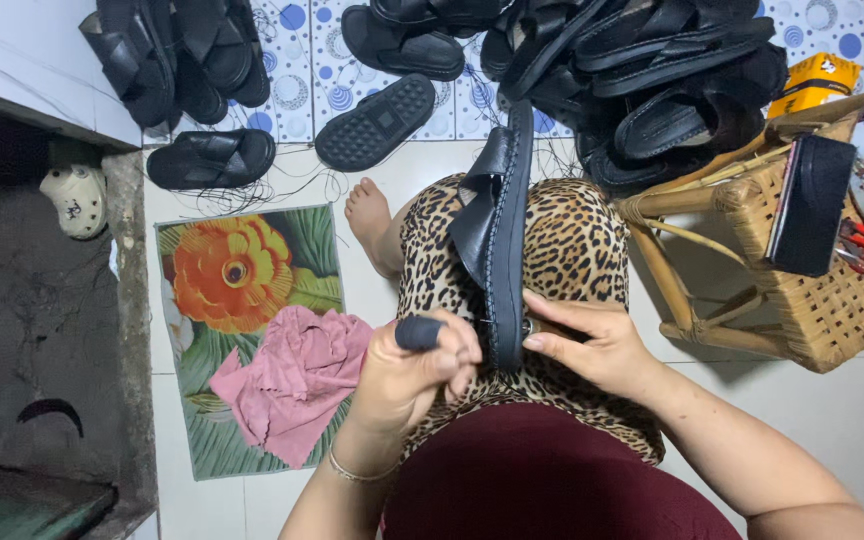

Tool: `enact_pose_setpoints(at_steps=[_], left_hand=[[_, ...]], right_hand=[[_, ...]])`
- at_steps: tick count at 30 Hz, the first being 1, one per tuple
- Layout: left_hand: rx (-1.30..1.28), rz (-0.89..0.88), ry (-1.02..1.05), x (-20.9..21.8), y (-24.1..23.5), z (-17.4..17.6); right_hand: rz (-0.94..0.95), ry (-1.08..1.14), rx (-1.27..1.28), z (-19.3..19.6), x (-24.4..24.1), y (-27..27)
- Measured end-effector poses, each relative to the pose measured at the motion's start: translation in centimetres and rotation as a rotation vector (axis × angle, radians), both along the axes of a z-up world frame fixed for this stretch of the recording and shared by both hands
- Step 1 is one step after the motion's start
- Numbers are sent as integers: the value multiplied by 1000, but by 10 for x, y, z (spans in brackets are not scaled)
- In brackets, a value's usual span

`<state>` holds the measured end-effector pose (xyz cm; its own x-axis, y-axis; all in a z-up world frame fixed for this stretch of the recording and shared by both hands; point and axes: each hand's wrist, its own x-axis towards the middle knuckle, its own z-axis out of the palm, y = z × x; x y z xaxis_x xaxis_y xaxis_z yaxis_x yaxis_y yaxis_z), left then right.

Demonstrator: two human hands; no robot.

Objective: The person sits on the floor and sews a black shoe using a needle and thread. They hold the shoe on their lap, pull the thread through the sole, and repeatedly stitch along the edge of the shoe.

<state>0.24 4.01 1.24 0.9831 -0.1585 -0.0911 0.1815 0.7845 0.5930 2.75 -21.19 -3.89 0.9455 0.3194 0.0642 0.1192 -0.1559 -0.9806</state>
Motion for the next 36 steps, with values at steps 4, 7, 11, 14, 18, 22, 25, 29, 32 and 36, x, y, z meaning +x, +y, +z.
enact_pose_setpoints(at_steps=[4, 7, 11, 14, 18, 22, 25, 29, 32, 36], left_hand=[[500, 97, -63, 11, 3, -13], [967, 106, -103, 15, 1, 4], [1192, -127, -192, 7, -7, 11], [1334, -242, -336, 2, -8, 17], [1394, -246, -429, -5, -1, 18], [1333, -293, -250, -8, -4, 13], [1231, -224, -187, -14, -11, 4], [1259, -97, -68, -12, -18, 5], [1433, -208, -39, -12, -31, -11], [1672, -66, -233, -16, -52, -22]], right_hand=[[15, -22, 11, 3, 4, 1], [28, -33, 23, 1, 5, 1], [77, -23, -78, -2, 2, -4], [123, -34, -186, -3, 0, -6], [297, 21, -153, 8, 8, -11], [545, -8, -327, 20, 22, -24], [733, -36, -416, 30, 30, -33], [841, 275, -692, 47, 37, -30], [755, 222, -709, 43, 25, -23], [638, 116, -690, 39, 10, -25]])
